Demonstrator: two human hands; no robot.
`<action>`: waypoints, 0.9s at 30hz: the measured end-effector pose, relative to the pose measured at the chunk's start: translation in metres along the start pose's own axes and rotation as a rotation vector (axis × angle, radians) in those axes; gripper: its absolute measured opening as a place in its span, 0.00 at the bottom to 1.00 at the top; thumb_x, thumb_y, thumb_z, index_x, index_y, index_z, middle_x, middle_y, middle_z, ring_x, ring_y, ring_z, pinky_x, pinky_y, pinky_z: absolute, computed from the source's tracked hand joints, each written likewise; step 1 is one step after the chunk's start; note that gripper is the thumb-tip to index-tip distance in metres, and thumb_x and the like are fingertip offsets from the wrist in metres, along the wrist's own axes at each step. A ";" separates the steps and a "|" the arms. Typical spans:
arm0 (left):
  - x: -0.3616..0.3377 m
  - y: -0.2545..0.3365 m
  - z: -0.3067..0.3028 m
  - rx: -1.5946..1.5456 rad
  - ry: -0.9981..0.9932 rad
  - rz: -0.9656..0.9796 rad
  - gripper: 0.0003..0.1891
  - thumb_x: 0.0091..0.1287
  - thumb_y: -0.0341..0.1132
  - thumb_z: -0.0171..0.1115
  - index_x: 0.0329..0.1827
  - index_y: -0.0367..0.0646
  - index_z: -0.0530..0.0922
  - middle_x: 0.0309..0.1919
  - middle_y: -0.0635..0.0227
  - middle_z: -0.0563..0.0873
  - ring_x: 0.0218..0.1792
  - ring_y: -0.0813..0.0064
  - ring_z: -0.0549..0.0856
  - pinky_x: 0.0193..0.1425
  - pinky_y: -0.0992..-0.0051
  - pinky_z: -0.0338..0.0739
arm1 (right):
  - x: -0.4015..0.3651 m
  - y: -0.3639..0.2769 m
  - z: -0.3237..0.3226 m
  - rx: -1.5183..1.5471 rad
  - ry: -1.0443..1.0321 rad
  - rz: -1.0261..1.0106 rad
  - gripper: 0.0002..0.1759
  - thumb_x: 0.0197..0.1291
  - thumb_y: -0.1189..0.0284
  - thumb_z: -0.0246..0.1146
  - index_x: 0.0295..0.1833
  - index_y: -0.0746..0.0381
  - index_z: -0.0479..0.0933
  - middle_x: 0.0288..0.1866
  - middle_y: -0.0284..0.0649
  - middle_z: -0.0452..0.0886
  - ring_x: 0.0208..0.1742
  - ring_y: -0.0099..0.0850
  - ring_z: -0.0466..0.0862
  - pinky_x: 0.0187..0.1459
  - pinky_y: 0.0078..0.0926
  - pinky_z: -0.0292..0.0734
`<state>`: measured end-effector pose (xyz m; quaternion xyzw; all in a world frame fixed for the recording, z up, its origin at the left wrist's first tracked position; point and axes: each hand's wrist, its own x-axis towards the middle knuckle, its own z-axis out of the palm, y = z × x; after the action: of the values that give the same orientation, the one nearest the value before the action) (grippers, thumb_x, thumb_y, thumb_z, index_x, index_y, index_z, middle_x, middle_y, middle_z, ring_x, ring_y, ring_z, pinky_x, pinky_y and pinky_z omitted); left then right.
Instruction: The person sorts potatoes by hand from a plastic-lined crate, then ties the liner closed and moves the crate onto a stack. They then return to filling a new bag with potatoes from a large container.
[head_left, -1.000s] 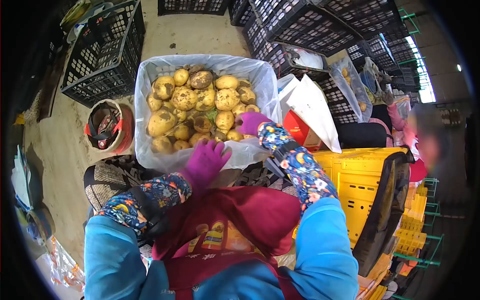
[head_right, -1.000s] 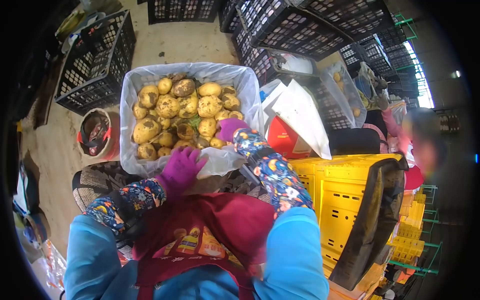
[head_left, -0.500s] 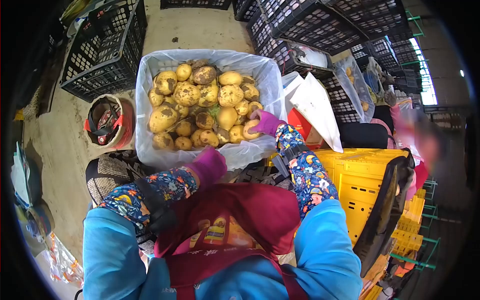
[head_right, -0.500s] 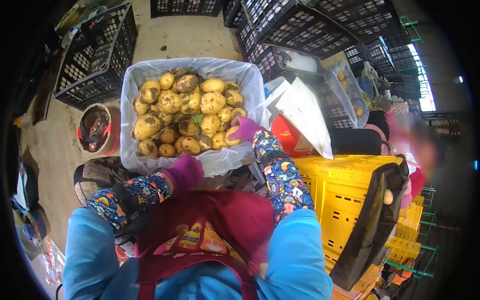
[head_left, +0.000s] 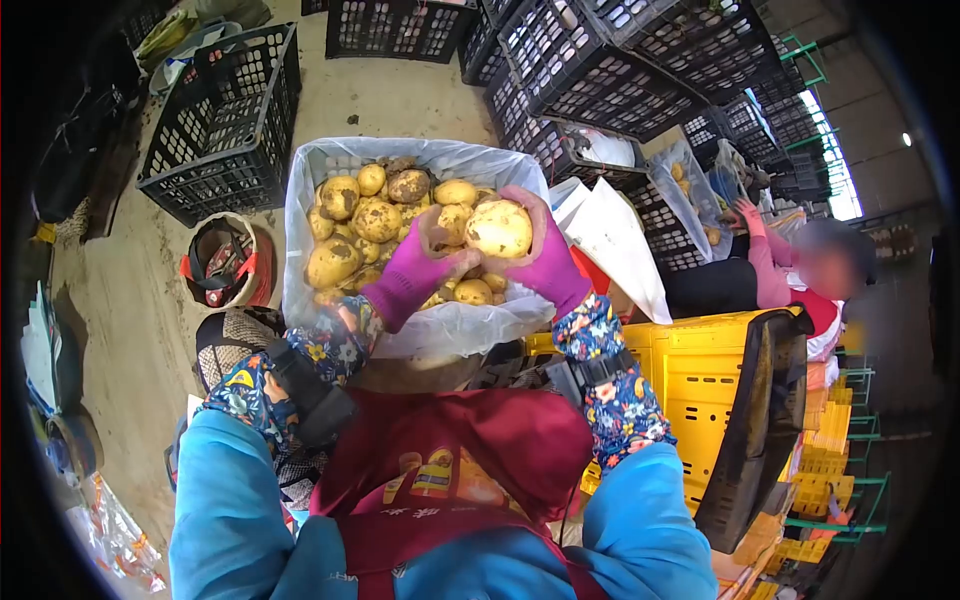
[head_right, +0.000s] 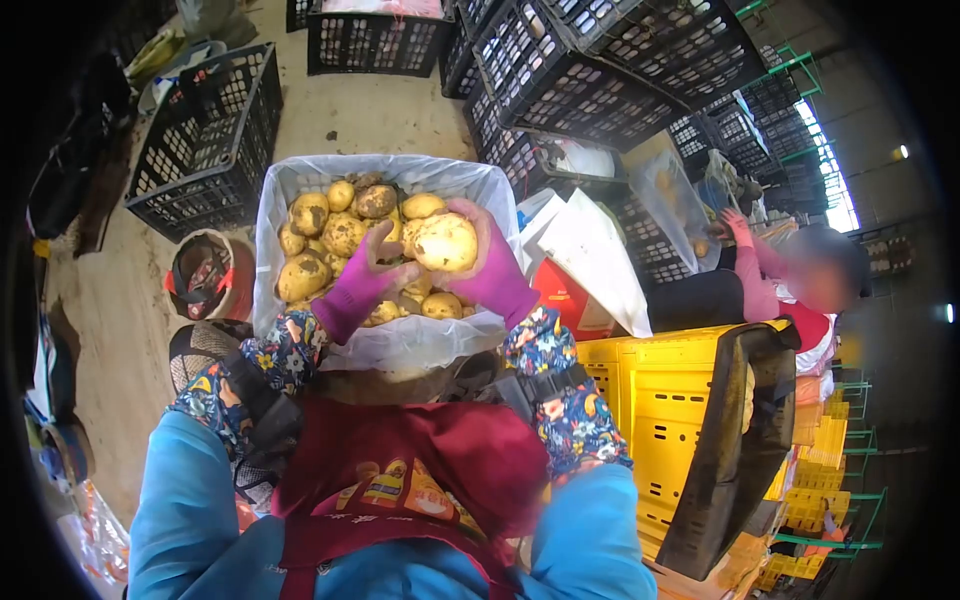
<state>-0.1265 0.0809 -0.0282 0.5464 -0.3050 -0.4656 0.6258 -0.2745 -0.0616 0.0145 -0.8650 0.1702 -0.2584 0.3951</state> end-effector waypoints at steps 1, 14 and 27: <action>0.003 0.002 0.003 -0.027 0.024 0.087 0.32 0.63 0.45 0.72 0.65 0.35 0.72 0.50 0.56 0.83 0.54 0.68 0.82 0.54 0.68 0.79 | -0.003 -0.008 0.004 -0.029 0.020 -0.037 0.53 0.39 0.67 0.82 0.71 0.64 0.62 0.65 0.45 0.70 0.66 0.36 0.73 0.67 0.32 0.70; 0.005 0.014 -0.010 0.824 0.281 0.573 0.32 0.67 0.55 0.62 0.63 0.37 0.72 0.42 0.50 0.85 0.42 0.52 0.86 0.45 0.57 0.80 | -0.008 -0.016 0.059 0.541 0.103 0.304 0.30 0.76 0.54 0.50 0.73 0.64 0.63 0.67 0.44 0.71 0.65 0.30 0.75 0.62 0.27 0.74; 0.031 0.036 -0.036 0.293 -0.076 0.336 0.29 0.69 0.45 0.64 0.68 0.37 0.70 0.58 0.56 0.80 0.54 0.63 0.83 0.49 0.66 0.83 | 0.006 -0.035 0.051 0.110 0.255 -0.014 0.55 0.41 0.67 0.81 0.73 0.67 0.58 0.70 0.49 0.66 0.72 0.39 0.68 0.70 0.35 0.66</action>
<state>-0.0741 0.0661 -0.0055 0.5551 -0.4796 -0.3258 0.5964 -0.2366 -0.0128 0.0148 -0.8033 0.1984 -0.3781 0.4151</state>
